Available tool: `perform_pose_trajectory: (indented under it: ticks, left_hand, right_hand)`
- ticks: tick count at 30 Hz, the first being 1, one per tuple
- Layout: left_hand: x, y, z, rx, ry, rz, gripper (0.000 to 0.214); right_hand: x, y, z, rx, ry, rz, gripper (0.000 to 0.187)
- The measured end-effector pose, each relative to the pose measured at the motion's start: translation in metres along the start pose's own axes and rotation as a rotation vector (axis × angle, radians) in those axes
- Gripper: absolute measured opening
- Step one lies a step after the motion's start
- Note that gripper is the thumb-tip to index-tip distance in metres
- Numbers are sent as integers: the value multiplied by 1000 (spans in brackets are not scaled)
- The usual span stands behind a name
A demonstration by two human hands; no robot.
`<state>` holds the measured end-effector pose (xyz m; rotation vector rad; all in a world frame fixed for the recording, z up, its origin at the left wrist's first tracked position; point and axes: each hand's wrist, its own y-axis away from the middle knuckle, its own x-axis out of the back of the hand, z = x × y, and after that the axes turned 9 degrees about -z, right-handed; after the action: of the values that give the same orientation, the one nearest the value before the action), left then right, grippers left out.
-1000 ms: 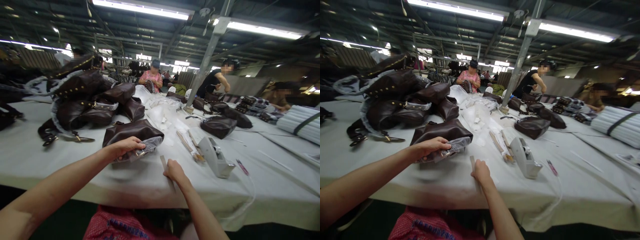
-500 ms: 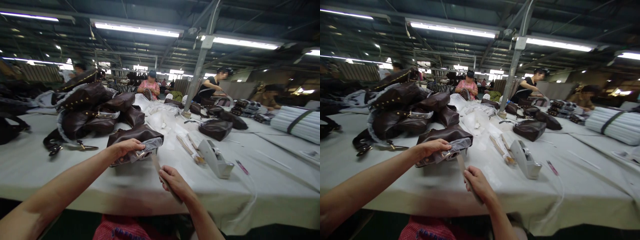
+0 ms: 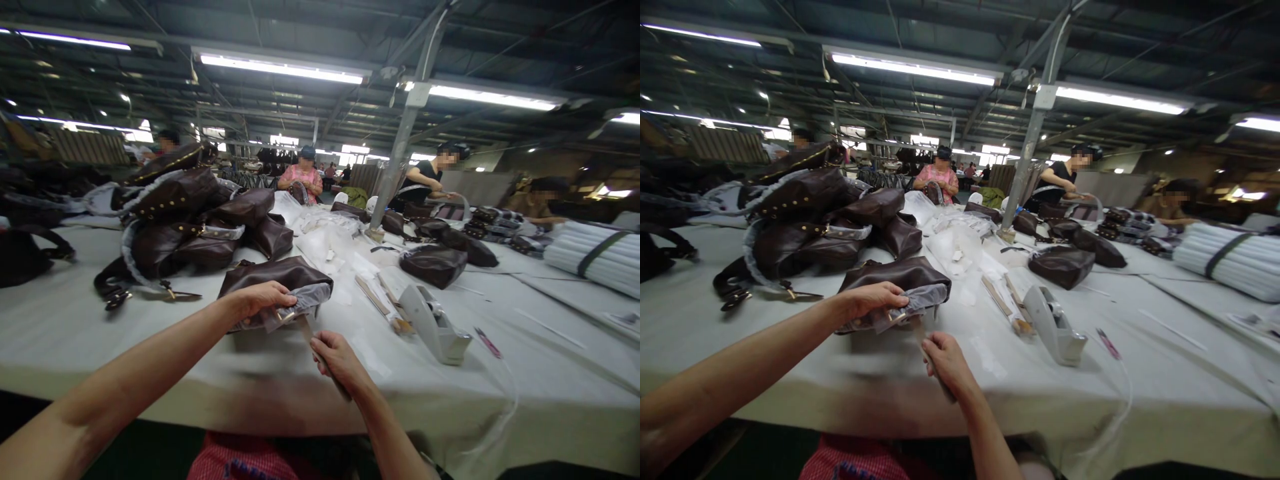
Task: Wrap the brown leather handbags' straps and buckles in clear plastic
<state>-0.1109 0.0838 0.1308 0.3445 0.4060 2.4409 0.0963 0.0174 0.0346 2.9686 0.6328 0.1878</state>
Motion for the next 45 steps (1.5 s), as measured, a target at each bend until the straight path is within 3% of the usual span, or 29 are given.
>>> perform_pose_trajectory:
  ticks: [14, 23, 33, 39, 45]
  left_hand:
    - [-5, 3, -1, 9, 14, -7, 38]
    - [-4, 2, -3, 40, -25, -31, 39]
    - [-3, 2, -4, 19, -18, -14, 35]
    - [-10, 4, -5, 31, -60, -15, 32]
    - [-12, -2, -8, -7, -62, 5, 36]
  right_hand:
    - [-6, -10, 9, 19, -102, -74, 36]
    - [-16, -20, 8, -12, -190, -26, 38]
    - [-24, -21, 24, 82, -166, 33, 37]
    - [-22, -23, 18, 91, -147, 60, 36]
    - [-34, -45, 4, 103, -369, 149, 46]
